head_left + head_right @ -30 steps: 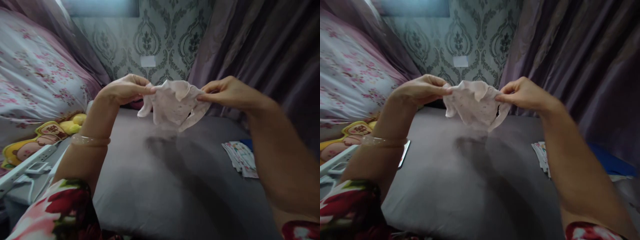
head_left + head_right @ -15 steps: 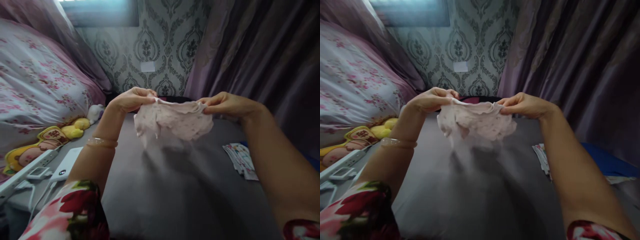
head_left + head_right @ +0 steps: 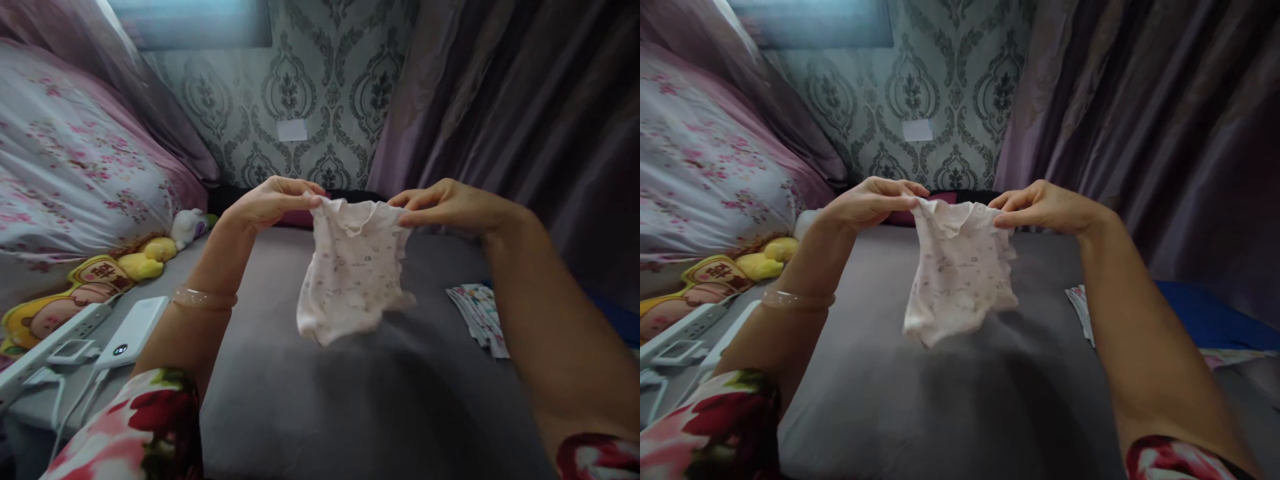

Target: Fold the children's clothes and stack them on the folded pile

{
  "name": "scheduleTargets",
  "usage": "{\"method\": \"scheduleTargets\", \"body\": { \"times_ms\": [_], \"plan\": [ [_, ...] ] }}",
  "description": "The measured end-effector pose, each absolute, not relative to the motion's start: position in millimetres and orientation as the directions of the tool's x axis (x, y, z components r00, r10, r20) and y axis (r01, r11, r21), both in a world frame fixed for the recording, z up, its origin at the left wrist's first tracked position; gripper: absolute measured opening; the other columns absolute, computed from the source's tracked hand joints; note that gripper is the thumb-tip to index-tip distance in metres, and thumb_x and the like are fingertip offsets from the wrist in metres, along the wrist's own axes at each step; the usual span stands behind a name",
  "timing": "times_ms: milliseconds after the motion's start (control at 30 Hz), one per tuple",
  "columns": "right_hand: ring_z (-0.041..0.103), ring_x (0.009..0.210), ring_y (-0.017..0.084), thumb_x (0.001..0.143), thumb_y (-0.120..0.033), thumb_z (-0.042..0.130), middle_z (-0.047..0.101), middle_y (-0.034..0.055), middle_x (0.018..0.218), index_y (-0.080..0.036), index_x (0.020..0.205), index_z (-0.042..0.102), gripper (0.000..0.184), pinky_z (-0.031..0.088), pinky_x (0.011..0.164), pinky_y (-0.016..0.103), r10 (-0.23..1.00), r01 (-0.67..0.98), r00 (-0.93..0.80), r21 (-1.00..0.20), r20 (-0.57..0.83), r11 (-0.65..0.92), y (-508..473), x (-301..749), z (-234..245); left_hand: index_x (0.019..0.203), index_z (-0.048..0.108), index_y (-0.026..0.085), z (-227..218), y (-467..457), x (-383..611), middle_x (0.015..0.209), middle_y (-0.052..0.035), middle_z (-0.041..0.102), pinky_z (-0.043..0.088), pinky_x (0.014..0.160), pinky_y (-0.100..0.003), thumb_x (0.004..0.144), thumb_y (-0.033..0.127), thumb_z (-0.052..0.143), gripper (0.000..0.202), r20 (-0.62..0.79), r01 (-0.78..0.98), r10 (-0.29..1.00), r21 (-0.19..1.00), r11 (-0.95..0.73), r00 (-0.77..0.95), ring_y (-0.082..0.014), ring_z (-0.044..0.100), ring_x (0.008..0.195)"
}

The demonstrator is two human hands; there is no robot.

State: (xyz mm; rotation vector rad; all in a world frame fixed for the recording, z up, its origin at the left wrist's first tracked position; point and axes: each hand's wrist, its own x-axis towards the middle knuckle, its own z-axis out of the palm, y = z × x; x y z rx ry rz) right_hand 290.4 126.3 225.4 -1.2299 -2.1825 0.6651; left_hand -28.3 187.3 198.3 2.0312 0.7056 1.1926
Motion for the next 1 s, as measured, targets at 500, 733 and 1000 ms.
{"method": "scheduleTargets", "body": {
  "times_ms": [500,733,1000],
  "plan": [
    [0.059,0.074,0.020,0.072,-0.076,0.056,0.066,0.0031,0.075,-0.024,0.076,0.067,0.053,0.045,0.062,0.032,0.828,0.660,-0.061,-0.599,0.558,0.453,165.0,283.1,183.2,0.076,0.052,0.020,166.1,219.4,-3.7,0.062,0.0030,0.050,0.036,0.052,-0.021,0.080,0.043,0.064,0.027,0.588,0.103,0.786,0.784,-0.612,0.193,-0.0091,0.045,0.057],
    [0.059,0.081,0.021,0.086,-0.067,0.046,0.066,0.0037,0.084,-0.024,0.088,0.065,0.047,0.045,0.069,0.032,0.661,0.796,0.057,-0.434,0.748,0.423,163.8,269.1,175.2,0.081,0.051,0.022,161.3,220.1,16.5,0.064,0.0034,0.045,0.033,0.056,-0.023,0.090,0.040,0.052,0.020,0.721,0.250,0.692,0.677,-0.692,-0.035,-0.0113,0.045,0.062],
    [0.060,0.089,0.021,0.098,-0.052,0.036,0.066,0.0073,0.100,-0.022,0.107,0.064,0.042,0.042,0.071,0.030,0.569,0.964,-0.127,-0.033,0.812,0.262,115.3,273.2,177.6,0.097,0.065,0.025,173.7,167.1,-20.1,0.085,-0.0032,0.052,0.035,0.066,-0.027,0.090,0.039,0.055,0.018,0.863,0.646,0.494,0.319,-0.693,0.104,-0.0168,0.052,0.080]
  ]
}}
